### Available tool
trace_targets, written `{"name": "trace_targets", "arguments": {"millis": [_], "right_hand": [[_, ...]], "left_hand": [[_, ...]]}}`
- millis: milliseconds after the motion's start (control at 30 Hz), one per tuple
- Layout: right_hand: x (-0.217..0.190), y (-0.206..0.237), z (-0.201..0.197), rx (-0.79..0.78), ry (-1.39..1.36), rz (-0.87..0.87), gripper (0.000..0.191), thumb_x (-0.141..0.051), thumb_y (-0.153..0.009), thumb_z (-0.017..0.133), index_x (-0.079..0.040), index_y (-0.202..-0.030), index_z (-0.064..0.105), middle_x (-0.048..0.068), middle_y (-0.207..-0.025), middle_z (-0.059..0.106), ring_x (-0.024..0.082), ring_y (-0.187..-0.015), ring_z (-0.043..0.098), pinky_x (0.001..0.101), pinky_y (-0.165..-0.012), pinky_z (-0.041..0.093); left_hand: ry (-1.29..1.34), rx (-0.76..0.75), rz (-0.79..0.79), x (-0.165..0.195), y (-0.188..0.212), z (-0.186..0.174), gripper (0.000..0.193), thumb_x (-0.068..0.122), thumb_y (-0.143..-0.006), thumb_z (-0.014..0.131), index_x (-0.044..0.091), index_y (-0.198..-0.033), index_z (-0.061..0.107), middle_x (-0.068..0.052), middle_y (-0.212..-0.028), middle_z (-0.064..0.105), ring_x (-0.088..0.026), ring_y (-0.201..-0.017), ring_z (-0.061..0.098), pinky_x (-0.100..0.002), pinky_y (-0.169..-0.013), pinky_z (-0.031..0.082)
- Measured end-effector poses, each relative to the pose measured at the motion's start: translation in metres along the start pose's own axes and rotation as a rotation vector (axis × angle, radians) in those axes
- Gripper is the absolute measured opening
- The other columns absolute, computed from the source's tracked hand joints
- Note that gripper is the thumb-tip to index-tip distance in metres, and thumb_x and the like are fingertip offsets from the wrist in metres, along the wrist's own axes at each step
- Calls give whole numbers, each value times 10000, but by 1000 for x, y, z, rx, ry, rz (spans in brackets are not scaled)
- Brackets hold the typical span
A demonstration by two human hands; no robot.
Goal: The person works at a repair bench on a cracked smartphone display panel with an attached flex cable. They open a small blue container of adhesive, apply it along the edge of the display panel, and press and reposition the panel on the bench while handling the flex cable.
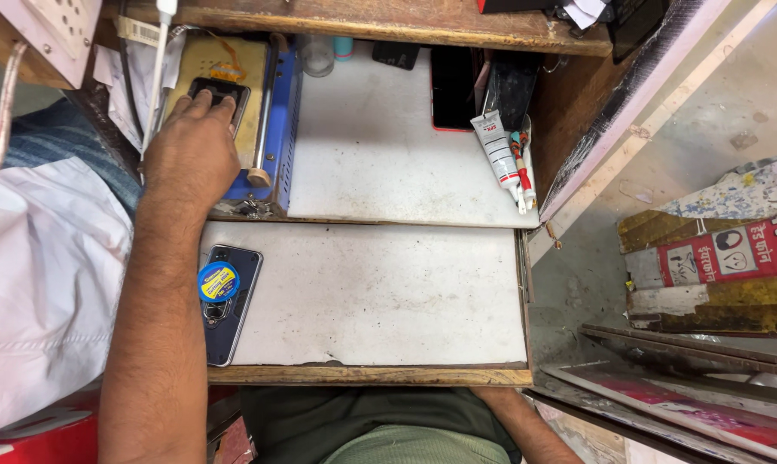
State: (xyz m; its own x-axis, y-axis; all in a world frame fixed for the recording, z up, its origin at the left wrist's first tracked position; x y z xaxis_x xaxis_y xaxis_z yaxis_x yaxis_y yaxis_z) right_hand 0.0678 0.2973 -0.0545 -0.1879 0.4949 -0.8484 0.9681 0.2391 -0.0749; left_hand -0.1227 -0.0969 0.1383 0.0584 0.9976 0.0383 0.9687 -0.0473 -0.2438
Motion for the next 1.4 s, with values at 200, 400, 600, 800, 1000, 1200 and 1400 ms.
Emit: {"name": "trace_targets", "arguments": {"millis": [200,400,600,800,1000,1200,1400], "right_hand": [[1,-2,0,-10,-100,20,647,-342,-930,732,-108,-1475,474,138,-1435,581,255,-1300,591,423,-1042,533],[1,-3,-1,-15,-108,29,641,-344,-935,724,-105,-1474,474,138,-1430,587,253,-1292,600,418,-1032,542],[3,-5,0,-15,-122,44,635,-346,-939,716,-102,-1473,474,138,-1424,594,250,-1284,610,414,-1023,551],[-2,-6,1,-12,-136,49,629,-349,-944,709,-99,-1471,474,138,-1419,600,248,-1277,620,409,-1013,560],[-8,-7,0,-15,-143,52,623,-351,-949,701,-96,-1470,474,138,-1413,607,246,-1269,630,404,-1004,569],[-19,-11,-4,-10,-145,50,618,-354,-954,693,-93,-1469,474,138,-1408,613,244,-1261,640,400,-994,578],[-29,-11,-8,-1,-160,53,612,-356,-959,685,-90,-1468,474,137,-1402,619,242,-1254,650,395,-985,587]], "left_hand": [[55,18,-26,-3,-1,4,343,148,-1042,593,2,-1349,643,-217,-1431,597,-343,-1334,556,-458,-1077,475],[88,1,-76,-1,0,5,337,142,-1035,598,-1,-1336,647,-225,-1421,587,-346,-1287,576,-466,-1029,492],[143,42,-40,-4,4,5,321,129,-1031,608,-19,-1311,665,-238,-1414,600,-372,-1324,557,-471,-1086,468],[155,88,17,-4,4,4,360,133,-1021,611,-42,-1334,643,-267,-1424,589,-405,-1357,523,-466,-1141,421],[189,75,20,-7,8,5,339,132,-1020,613,-28,-1319,635,-263,-1429,593,-425,-1373,517,-470,-1172,399],[196,62,15,-7,10,2,349,145,-1017,612,-11,-1328,627,-264,-1436,584,-422,-1378,502,-480,-1150,391],[155,49,35,-2,10,-3,368,158,-1014,621,-23,-1334,610,-272,-1442,570,-421,-1384,495,-473,-1171,382]]}}
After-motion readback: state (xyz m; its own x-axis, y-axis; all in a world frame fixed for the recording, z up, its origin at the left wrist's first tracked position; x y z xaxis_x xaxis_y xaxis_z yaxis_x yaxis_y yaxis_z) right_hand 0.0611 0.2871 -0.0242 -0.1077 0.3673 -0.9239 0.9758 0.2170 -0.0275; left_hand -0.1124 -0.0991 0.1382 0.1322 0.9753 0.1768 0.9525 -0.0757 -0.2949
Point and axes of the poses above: each hand's wrist, its own y-axis away from the middle knuckle, its own z-axis out of the palm, x = y × z, the point moved 2 cm from there along -y, towards the middle knuckle
